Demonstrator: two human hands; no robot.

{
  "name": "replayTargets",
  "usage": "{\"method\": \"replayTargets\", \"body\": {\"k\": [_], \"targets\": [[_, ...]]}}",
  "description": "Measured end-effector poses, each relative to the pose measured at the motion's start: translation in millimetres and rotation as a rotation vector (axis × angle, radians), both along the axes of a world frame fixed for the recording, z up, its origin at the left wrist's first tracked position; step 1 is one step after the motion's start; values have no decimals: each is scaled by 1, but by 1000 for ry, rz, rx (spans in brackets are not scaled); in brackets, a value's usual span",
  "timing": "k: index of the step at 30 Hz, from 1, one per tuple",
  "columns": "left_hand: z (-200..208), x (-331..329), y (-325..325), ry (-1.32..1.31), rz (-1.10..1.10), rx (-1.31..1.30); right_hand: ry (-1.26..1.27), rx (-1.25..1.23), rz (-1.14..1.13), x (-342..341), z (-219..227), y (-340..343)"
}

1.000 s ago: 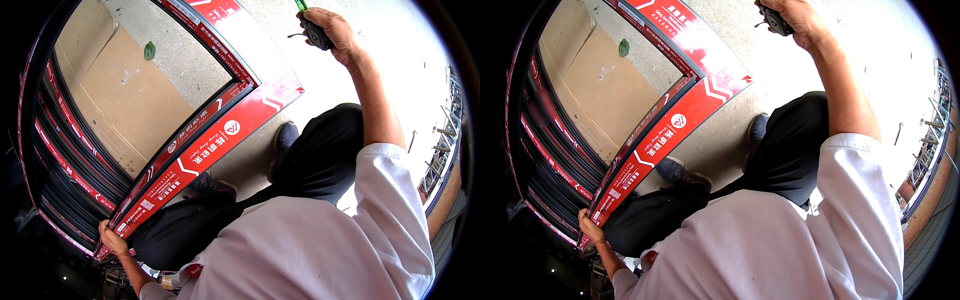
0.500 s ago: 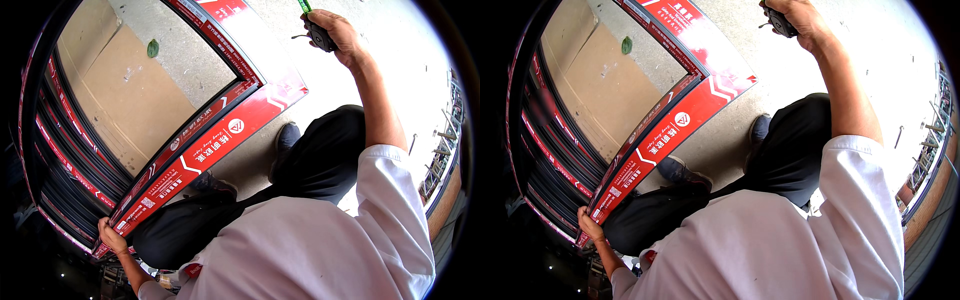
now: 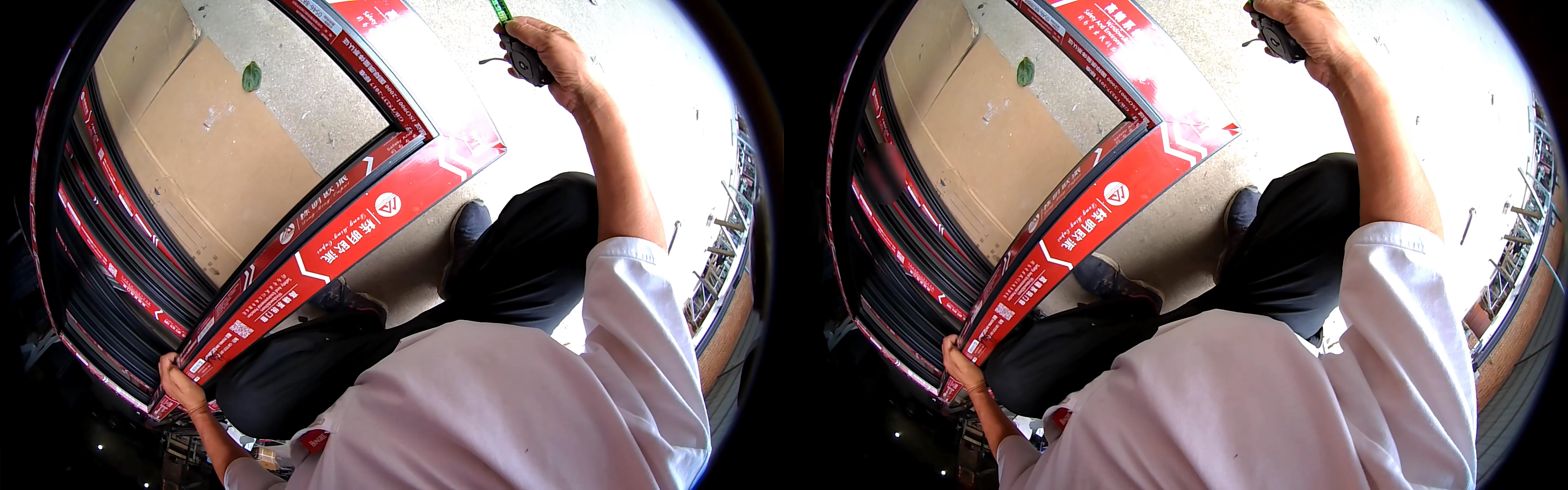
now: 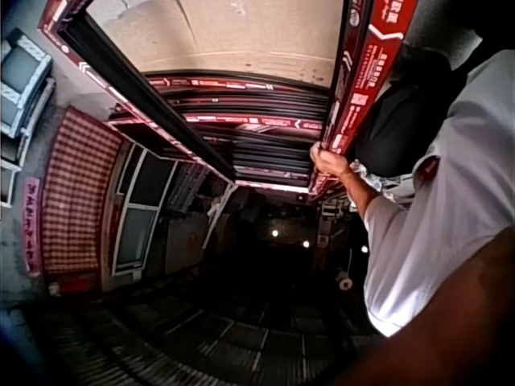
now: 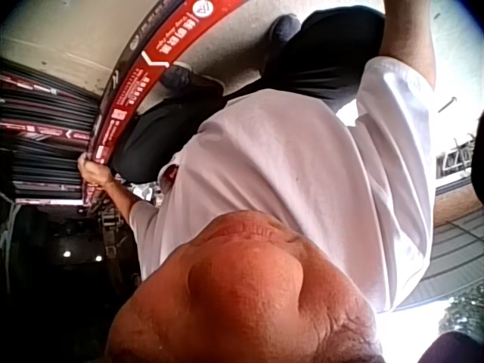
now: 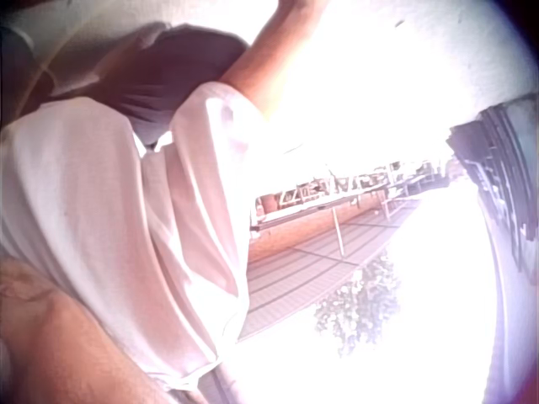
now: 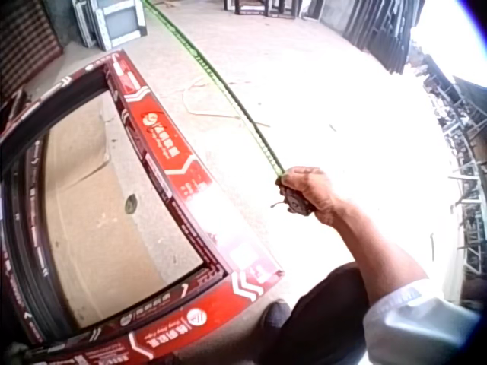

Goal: The person uses a green tape measure to measure a long metal rod and then measures the sides and diagonals of a red window frame on the floor. The person adjusts the tape measure multiple times to record different dimensions.

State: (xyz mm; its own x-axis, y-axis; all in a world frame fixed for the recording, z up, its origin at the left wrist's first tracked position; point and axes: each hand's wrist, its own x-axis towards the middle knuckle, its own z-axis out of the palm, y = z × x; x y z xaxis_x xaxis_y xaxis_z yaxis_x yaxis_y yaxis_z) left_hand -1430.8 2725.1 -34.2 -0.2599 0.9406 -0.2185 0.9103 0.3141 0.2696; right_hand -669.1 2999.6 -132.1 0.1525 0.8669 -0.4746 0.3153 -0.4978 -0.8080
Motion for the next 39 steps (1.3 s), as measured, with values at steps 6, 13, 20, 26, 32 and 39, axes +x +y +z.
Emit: {"method": "replayTargets", "body": {"k": [6,13,20,26,32,39], "targets": [[-1,3,1,-2,9,3,-17,-9,18,1,0,1],[0,2,-1,0,11,6,-22,-6,18,-1,0,0],[0,2,0,-11,14,-10,-10,-17,9,1,-2,1],[1,7,1,-18,18,16,-35,10,30,5,-8,-1],[0,11,3,-20,16,35,-39,4,23,4,-7,0],[-1,7,2,-6,25,23,-57,7,17,4,-7,0]]}}
